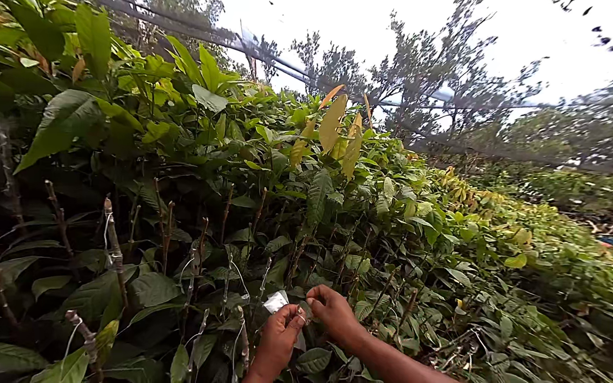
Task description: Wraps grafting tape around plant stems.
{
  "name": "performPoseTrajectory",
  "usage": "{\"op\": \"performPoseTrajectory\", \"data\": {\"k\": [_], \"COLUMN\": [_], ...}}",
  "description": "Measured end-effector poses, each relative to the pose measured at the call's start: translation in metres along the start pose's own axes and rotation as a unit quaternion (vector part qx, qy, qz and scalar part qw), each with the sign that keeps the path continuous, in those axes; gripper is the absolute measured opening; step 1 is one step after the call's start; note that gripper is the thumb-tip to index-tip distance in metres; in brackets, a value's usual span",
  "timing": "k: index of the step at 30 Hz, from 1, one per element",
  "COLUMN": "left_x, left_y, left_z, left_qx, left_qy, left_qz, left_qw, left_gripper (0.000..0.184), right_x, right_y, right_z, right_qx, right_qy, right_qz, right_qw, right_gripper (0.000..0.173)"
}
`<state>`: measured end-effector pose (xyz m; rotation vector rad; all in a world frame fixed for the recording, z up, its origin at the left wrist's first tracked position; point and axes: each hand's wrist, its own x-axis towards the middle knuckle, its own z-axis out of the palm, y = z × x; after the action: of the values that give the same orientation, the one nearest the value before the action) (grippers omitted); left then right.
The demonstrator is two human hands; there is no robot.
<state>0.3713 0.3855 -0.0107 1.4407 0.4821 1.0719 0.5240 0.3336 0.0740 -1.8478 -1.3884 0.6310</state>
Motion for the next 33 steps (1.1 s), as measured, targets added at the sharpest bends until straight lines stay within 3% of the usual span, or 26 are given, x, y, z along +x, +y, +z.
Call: {"op": "performPoseTrajectory", "data": {"k": [3, 6, 8, 12, 15, 17, 20, 22, 29, 31, 33], "left_x": [-0.004, 0.0, 0.001, -0.001, -0.002, -0.001, 0.0, -0.002, -0.011, -0.012, -0.011], "left_y": [0.0, -0.003, -0.003, -0.002, -0.002, -0.002, -0.002, -0.004, 0.007, 0.007, 0.004], "left_z": [-0.001, -0.002, 0.006, 0.014, 0.005, 0.001, -0.001, -0.003, 0.009, 0.012, 0.011], "left_qx": [-0.032, -0.032, -0.015, 0.02, -0.034, -0.094, -0.125, -0.123, -0.12, -0.109, -0.066], "left_qy": [-0.01, 0.057, 0.062, 0.052, -0.007, -0.023, 0.0, 0.011, 0.06, 0.054, 0.055], "left_qz": [-0.013, 0.0, 0.003, 0.015, -0.008, -0.024, -0.034, -0.038, -0.057, -0.046, -0.015], "left_qw": [0.999, 0.998, 0.998, 0.998, 0.999, 0.995, 0.992, 0.992, 0.989, 0.991, 0.996], "left_gripper": [0.014, 0.015, 0.015, 0.016, 0.015, 0.012, 0.011, 0.011, 0.01, 0.015, 0.017], "right_x": [0.002, -0.019, -0.027, -0.02, -0.02, -0.026, -0.025, -0.025, -0.028, -0.027, -0.031], "right_y": [0.005, 0.0, -0.001, 0.008, 0.007, 0.008, 0.023, 0.027, 0.018, 0.013, -0.002], "right_z": [-0.018, -0.014, -0.001, 0.012, 0.016, 0.016, 0.019, 0.02, 0.021, 0.019, 0.012], "right_qx": [-0.073, -0.101, -0.083, 0.035, 0.0, -0.135, -0.31, -0.336, -0.397, -0.402, -0.38], "right_qy": [0.064, -0.029, -0.068, -0.011, 0.016, 0.05, 0.143, 0.157, 0.172, 0.151, 0.072], "right_qz": [-0.046, -0.094, -0.075, -0.01, -0.025, -0.131, -0.368, -0.409, -0.394, -0.349, -0.241], "right_qw": [0.994, 0.99, 0.991, 0.999, 1.0, 0.981, 0.865, 0.834, 0.811, 0.833, 0.89], "right_gripper": [0.025, 0.031, 0.027, 0.019, 0.019, 0.02, 0.014, 0.011, 0.007, 0.011, 0.02]}}
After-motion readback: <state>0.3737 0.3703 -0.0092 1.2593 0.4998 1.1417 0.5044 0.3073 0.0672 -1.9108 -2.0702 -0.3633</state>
